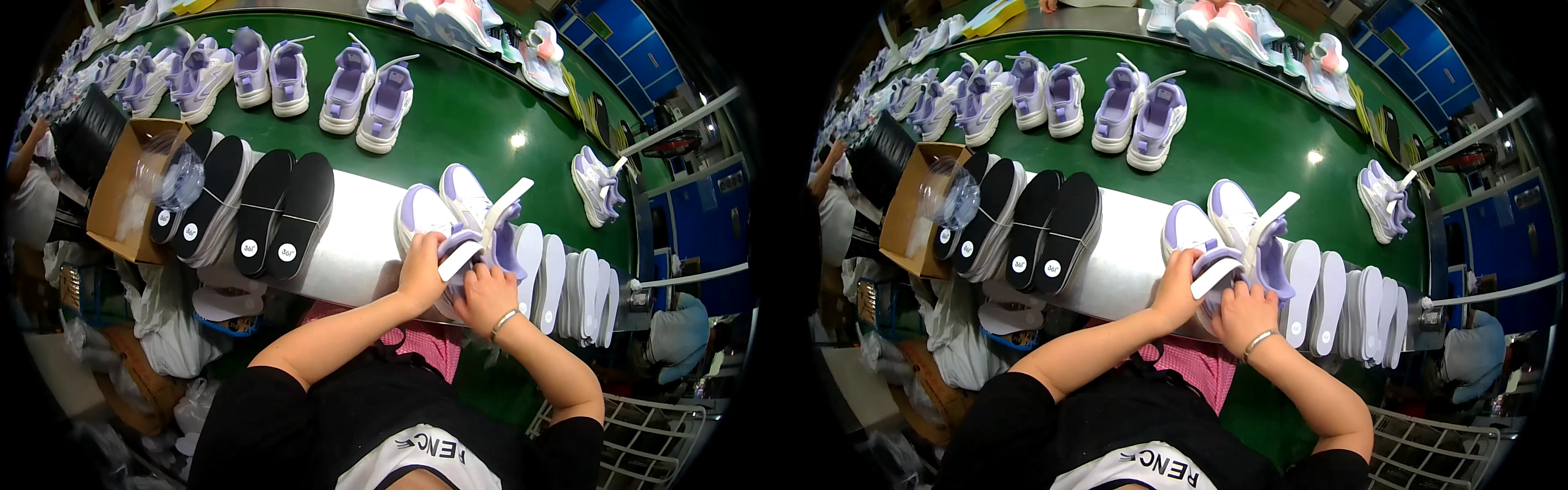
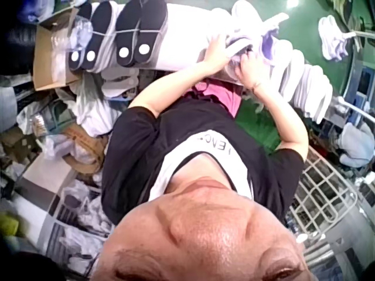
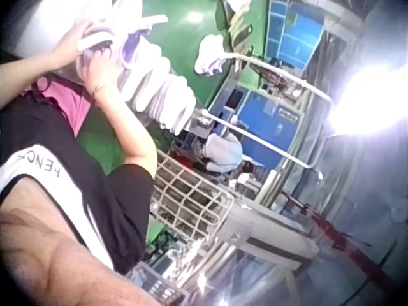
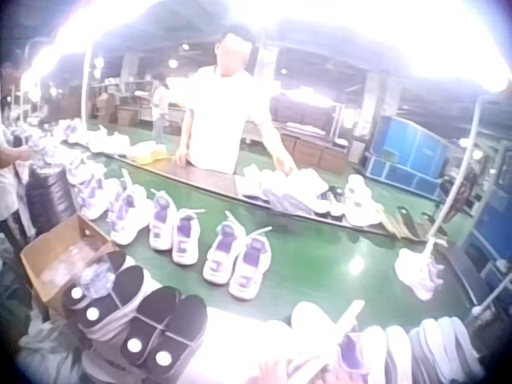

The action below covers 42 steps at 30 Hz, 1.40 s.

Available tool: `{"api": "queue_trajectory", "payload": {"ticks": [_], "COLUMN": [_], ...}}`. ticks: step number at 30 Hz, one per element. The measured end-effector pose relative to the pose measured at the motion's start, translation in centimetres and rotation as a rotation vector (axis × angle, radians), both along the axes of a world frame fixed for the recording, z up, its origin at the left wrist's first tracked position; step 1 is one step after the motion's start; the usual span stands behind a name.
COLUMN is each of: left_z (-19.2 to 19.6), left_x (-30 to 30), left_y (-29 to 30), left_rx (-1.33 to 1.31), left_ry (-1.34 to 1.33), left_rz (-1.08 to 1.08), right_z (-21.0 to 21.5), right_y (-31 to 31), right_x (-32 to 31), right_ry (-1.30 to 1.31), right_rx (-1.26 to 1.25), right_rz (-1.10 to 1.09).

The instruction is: The person inserts insoles into shoes by hand, places the shoes onto a conveyor belt, and bundles a stack of insoles using a band.

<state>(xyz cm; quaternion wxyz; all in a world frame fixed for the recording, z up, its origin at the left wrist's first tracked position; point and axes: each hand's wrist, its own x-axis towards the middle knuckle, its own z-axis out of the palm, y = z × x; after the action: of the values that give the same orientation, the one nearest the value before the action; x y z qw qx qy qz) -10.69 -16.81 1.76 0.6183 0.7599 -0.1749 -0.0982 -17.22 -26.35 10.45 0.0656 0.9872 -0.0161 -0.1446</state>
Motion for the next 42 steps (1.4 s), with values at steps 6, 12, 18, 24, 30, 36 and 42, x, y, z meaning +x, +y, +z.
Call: {"api": "queue_trajectory", "payload": {"ticks": [6, 12, 18, 24, 30, 36, 42], "left_z": [-0.5, -0.2, 0.2, 0.5, 0.0, -0.8, 0.2], "left_x": [-1.0, -1.8, -1.6, -1.3, -1.7, -1.8, -1.5], "left_y": [0.9, 0.7, 0.3, 0.5, 0.3, 0.4, -0.3], "left_rx": [0.003, 0.013, -0.003, 0.047, -0.012, -0.020, 0.052], "left_ry": [-0.043, 0.060, 0.032, 0.072, 0.130, 0.102, 0.117], "left_rz": [-0.025, -0.056, -0.067, -0.060, -0.053, -0.059, -0.074], "right_z": [4.1, 0.9, -4.6, -6.6, -3.7, -2.1, 1.0], "right_y": [-0.2, -0.8, -1.8, -1.3, 0.9, 0.7, -0.9], "right_x": [-1.9, -2.1, 0.2, 4.6, 4.2, 3.9, 1.9], "right_ry": [0.309, 0.201, 0.146, 0.728, 0.644, 0.744, 0.824], "right_rx": [-0.056, -0.016, 0.261, 0.056, -0.158, -0.231, 0.088], "right_rz": [-0.135, 0.096, -0.045, 0.429, 0.352, 0.493, 0.028]}}
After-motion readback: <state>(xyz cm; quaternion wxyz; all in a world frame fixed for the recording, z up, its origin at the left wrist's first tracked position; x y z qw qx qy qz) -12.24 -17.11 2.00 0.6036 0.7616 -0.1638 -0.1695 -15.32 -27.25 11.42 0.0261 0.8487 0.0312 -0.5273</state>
